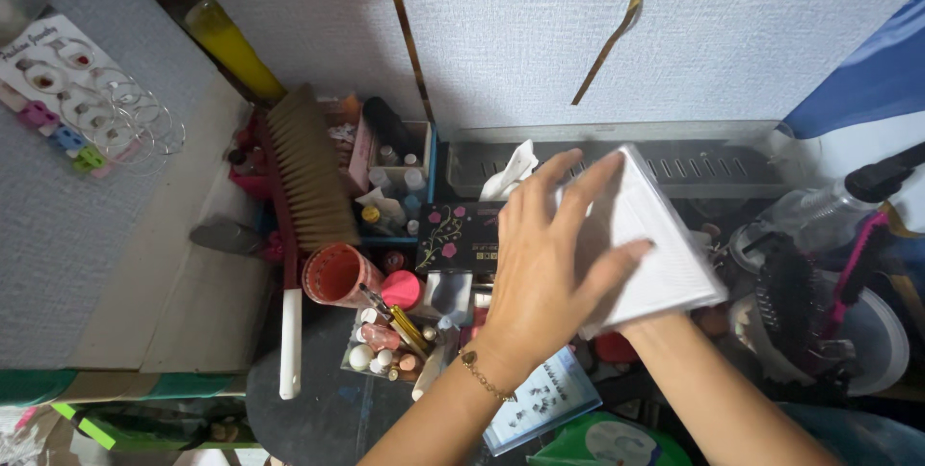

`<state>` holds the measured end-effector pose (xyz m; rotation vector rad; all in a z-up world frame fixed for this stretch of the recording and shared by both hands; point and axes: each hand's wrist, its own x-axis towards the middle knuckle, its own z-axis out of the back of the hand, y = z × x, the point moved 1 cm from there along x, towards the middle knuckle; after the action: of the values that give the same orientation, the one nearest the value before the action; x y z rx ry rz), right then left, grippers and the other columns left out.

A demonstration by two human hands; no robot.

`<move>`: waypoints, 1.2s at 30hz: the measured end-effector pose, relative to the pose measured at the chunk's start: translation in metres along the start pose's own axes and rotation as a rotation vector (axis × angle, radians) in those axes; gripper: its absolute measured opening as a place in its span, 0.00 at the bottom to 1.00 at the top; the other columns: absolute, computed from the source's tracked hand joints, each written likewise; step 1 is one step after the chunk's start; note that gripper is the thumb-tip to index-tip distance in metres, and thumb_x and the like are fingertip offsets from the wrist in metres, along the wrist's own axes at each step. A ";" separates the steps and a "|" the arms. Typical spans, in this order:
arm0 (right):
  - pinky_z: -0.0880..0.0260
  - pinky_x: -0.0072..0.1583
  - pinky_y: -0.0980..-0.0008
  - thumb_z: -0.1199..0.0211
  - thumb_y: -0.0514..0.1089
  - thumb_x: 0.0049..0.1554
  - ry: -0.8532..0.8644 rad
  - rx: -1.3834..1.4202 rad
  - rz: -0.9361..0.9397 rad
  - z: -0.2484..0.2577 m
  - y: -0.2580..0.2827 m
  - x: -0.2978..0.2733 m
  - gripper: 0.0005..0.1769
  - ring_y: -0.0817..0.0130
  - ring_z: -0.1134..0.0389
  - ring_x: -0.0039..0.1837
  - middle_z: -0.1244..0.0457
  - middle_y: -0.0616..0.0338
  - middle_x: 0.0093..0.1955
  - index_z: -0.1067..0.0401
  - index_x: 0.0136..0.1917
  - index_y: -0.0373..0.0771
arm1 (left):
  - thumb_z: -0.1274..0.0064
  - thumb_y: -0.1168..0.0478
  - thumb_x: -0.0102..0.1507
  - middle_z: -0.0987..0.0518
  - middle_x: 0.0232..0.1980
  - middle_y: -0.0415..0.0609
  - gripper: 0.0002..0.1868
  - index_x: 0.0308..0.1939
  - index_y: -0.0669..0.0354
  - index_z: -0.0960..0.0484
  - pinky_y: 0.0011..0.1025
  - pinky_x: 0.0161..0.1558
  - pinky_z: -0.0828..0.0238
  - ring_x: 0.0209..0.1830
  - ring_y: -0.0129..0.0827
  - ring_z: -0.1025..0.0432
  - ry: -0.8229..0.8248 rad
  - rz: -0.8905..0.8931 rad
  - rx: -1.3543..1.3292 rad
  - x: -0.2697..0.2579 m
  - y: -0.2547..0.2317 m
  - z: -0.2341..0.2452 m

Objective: The person cleans several cosmetic items on a cluttered table using a white wipe. They wipe the surfaces of a clear plastic case, a false eyelash box, a black compact, and a small patterned box, then place them back on the table.

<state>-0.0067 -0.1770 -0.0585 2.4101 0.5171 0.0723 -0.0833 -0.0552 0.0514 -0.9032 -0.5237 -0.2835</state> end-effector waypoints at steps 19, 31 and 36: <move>0.34 0.63 0.57 0.44 0.52 0.62 -0.485 -0.783 0.095 0.020 0.055 0.011 0.21 0.69 0.36 0.63 0.37 0.64 0.63 0.33 0.66 0.45 | 0.47 0.60 0.68 0.18 0.51 0.51 0.19 0.61 0.65 0.27 0.30 0.51 0.24 0.49 0.28 0.24 0.289 0.476 -0.707 0.055 0.117 -0.024; 0.27 0.60 0.57 0.38 0.43 0.62 -0.419 -0.635 0.283 0.045 0.098 0.024 0.24 0.64 0.31 0.60 0.35 0.52 0.61 0.39 0.68 0.35 | 0.46 0.58 0.67 0.17 0.45 0.48 0.17 0.57 0.63 0.23 0.30 0.40 0.24 0.41 0.27 0.22 0.325 0.473 -0.668 0.087 0.122 -0.052; 0.37 0.67 0.51 0.42 0.42 0.58 -0.669 -0.483 0.219 0.076 0.104 0.050 0.30 0.54 0.37 0.70 0.41 0.52 0.69 0.45 0.73 0.46 | 0.45 0.58 0.64 0.14 0.43 0.58 0.16 0.53 0.59 0.22 0.38 0.40 0.21 0.38 0.40 0.18 0.256 0.451 -0.255 0.121 0.118 -0.086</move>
<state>0.0889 -0.2764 -0.0572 1.8517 -0.0738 -0.4500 0.0973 -0.0558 -0.0057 -1.1847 -0.0381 -0.0514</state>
